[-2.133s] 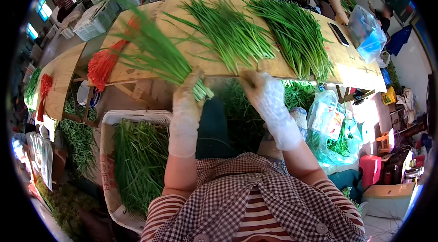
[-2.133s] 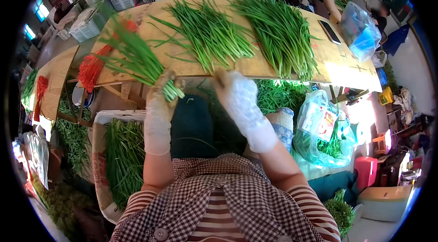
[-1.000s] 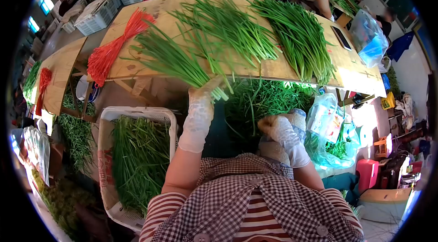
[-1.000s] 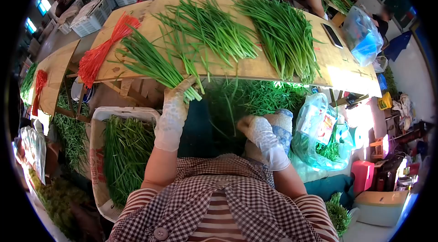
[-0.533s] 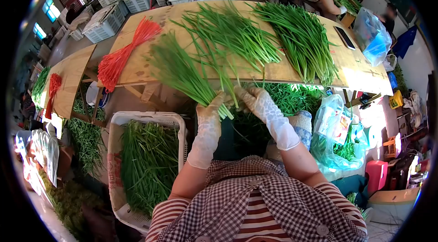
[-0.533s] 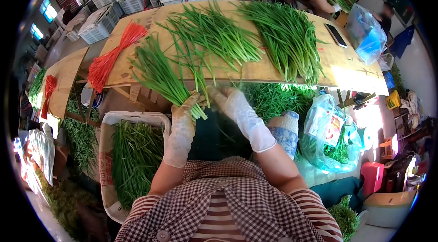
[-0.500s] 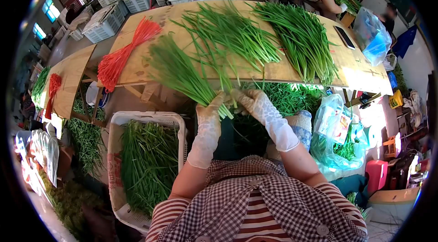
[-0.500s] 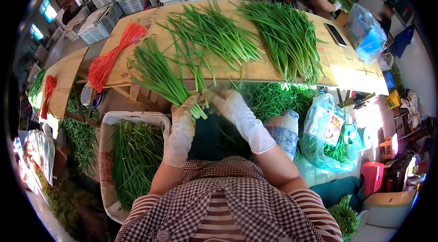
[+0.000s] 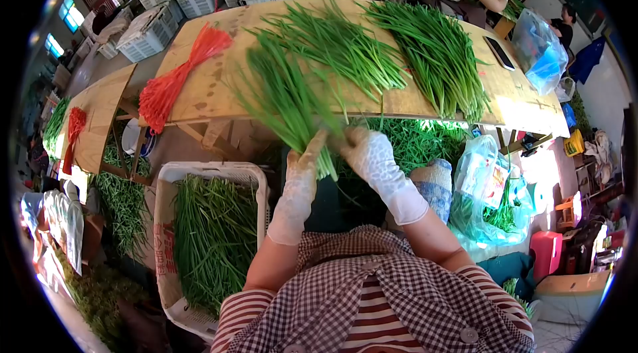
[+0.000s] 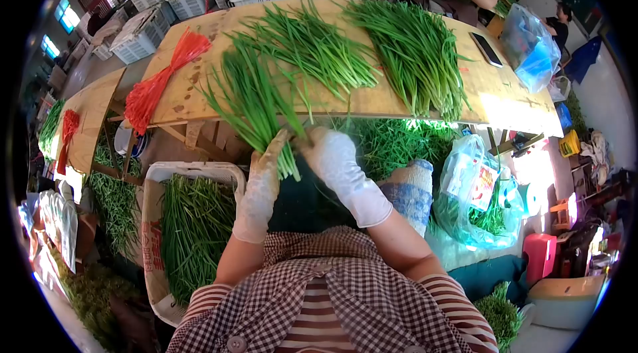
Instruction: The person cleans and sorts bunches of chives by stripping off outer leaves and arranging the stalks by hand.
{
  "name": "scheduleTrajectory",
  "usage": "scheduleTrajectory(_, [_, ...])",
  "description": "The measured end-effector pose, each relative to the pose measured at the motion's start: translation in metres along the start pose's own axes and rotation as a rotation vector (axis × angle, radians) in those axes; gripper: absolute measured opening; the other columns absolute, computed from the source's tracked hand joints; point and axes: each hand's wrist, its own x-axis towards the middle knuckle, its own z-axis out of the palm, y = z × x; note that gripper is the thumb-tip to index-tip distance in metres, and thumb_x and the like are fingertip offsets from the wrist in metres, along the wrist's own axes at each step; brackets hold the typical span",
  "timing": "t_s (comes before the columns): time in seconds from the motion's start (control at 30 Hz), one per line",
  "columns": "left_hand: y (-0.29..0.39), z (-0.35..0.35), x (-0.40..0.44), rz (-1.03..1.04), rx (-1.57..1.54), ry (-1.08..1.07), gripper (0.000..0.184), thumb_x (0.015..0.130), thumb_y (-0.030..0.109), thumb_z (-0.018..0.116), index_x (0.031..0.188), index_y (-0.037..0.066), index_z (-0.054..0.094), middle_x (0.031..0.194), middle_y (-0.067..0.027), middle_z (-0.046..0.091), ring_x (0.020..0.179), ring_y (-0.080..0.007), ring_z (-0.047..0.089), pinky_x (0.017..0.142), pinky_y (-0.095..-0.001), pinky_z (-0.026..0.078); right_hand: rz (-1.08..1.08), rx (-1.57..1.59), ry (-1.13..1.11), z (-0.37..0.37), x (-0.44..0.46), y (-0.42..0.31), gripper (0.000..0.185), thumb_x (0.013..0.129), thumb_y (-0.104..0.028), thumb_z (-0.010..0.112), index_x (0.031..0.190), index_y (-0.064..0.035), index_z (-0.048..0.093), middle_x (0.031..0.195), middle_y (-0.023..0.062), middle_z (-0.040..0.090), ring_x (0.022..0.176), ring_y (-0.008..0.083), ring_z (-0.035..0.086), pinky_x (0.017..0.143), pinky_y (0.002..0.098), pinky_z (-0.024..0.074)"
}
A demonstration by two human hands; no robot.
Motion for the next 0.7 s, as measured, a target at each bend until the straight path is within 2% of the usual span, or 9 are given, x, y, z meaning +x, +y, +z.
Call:
scheduleTrajectory(0.03, [0.004,0.002,0.002,0.025,0.047,-0.016,0.021,0.084,0.007,0.066,0.101,-0.005,0.063,0.092,-0.0123,0.067,0.079,-0.0207,0.065,0.068,-0.0340,0.055,-0.071,-0.058,-0.033,-0.006,-0.008,-0.008,0.035,0.085,-0.037,0.060,0.083,-0.0019,0.065,0.078,0.0195,0.065,0.078,0.0403,0.063,0.070,0.0475,0.0501])
scheduleTrajectory(0.07, [0.003,-0.001,0.010,-0.092,0.057,-0.079,0.022,0.084,0.006,0.064,0.103,-0.005,0.062,0.096,-0.0118,0.067,0.083,-0.0216,0.065,0.074,-0.0354,0.056,-0.152,-0.134,-0.106,-0.014,-0.015,-0.012,0.032,0.085,-0.034,0.065,0.089,-0.0023,0.069,0.080,0.0195,0.066,0.072,0.0333,0.065,0.065,0.0409,0.0523])
scheduleTrajectory(0.17, [0.002,-0.005,0.021,-0.104,-0.069,-0.045,0.021,0.085,0.005,0.062,0.104,-0.006,0.062,0.096,-0.0124,0.066,0.080,-0.0216,0.065,0.074,-0.0353,0.056,-0.099,-0.066,0.153,-0.034,-0.013,-0.019,0.030,0.086,-0.033,0.064,0.083,-0.0041,0.069,0.077,0.0182,0.065,0.069,0.0317,0.065,0.060,0.0389,0.0513])
scheduleTrajectory(0.23, [0.011,-0.001,0.013,-0.143,-0.115,-0.081,0.020,0.086,0.005,0.060,0.102,-0.006,0.060,0.091,-0.0135,0.065,0.079,-0.0214,0.065,0.073,-0.0340,0.057,-0.109,-0.257,0.313,-0.034,0.002,-0.017,0.029,0.083,-0.035,0.066,0.078,-0.0068,0.070,0.067,0.0139,0.064,0.062,0.0308,0.064,0.054,0.0381,0.0497])
scheduleTrajectory(0.3, [0.008,0.001,0.011,-0.118,-0.117,-0.089,0.020,0.086,0.005,0.059,0.102,-0.007,0.059,0.088,-0.0140,0.065,0.078,-0.0218,0.065,0.072,-0.0335,0.057,-0.059,-0.421,0.134,-0.021,0.018,-0.010,0.029,0.081,-0.035,0.067,0.075,-0.0067,0.068,0.065,0.0140,0.063,0.059,0.0305,0.064,0.052,0.0394,0.0494])
scheduleTrajectory(0.5, [0.031,-0.011,-0.008,0.033,-0.132,-0.087,0.028,0.085,0.002,0.058,0.110,-0.010,0.056,0.103,-0.0217,0.065,0.091,-0.0273,0.067,0.076,-0.0343,0.056,-0.106,-0.367,0.341,0.001,0.004,0.004,0.020,0.079,-0.027,0.064,0.072,-0.0081,0.064,0.059,0.0115,0.060,0.053,0.0272,0.062,0.048,0.0401,0.0474])
scheduleTrajectory(0.57, [0.035,-0.006,-0.012,-0.001,-0.082,-0.086,0.034,0.084,0.004,0.060,0.114,-0.012,0.054,0.107,-0.0234,0.064,0.096,-0.0308,0.066,0.082,-0.0366,0.055,-0.206,-0.384,0.265,-0.006,-0.016,-0.011,0.020,0.079,-0.029,0.065,0.083,-0.0088,0.064,0.061,0.0107,0.060,0.051,0.0270,0.061,0.045,0.0392,0.0462])
scheduleTrajectory(0.63, [0.026,-0.006,-0.006,-0.096,-0.084,-0.161,0.037,0.085,0.005,0.061,0.116,-0.012,0.053,0.103,-0.0223,0.065,0.095,-0.0317,0.066,0.084,-0.0376,0.054,-0.445,-0.323,0.043,-0.014,-0.034,-0.014,0.021,0.078,-0.031,0.068,0.082,-0.0104,0.065,0.062,0.0104,0.060,0.054,0.0266,0.062,0.047,0.0384,0.0475])
scheduleTrajectory(0.7, [0.033,-0.018,-0.010,0.082,-0.161,-0.250,0.034,0.084,0.007,0.062,0.114,-0.009,0.055,0.097,-0.0196,0.066,0.087,-0.0288,0.067,0.077,-0.0373,0.056,-0.316,-0.228,0.108,-0.034,-0.036,-0.021,0.024,0.077,-0.031,0.070,0.088,-0.0101,0.066,0.069,0.0085,0.063,0.065,0.0265,0.065,0.056,0.0390,0.0508])
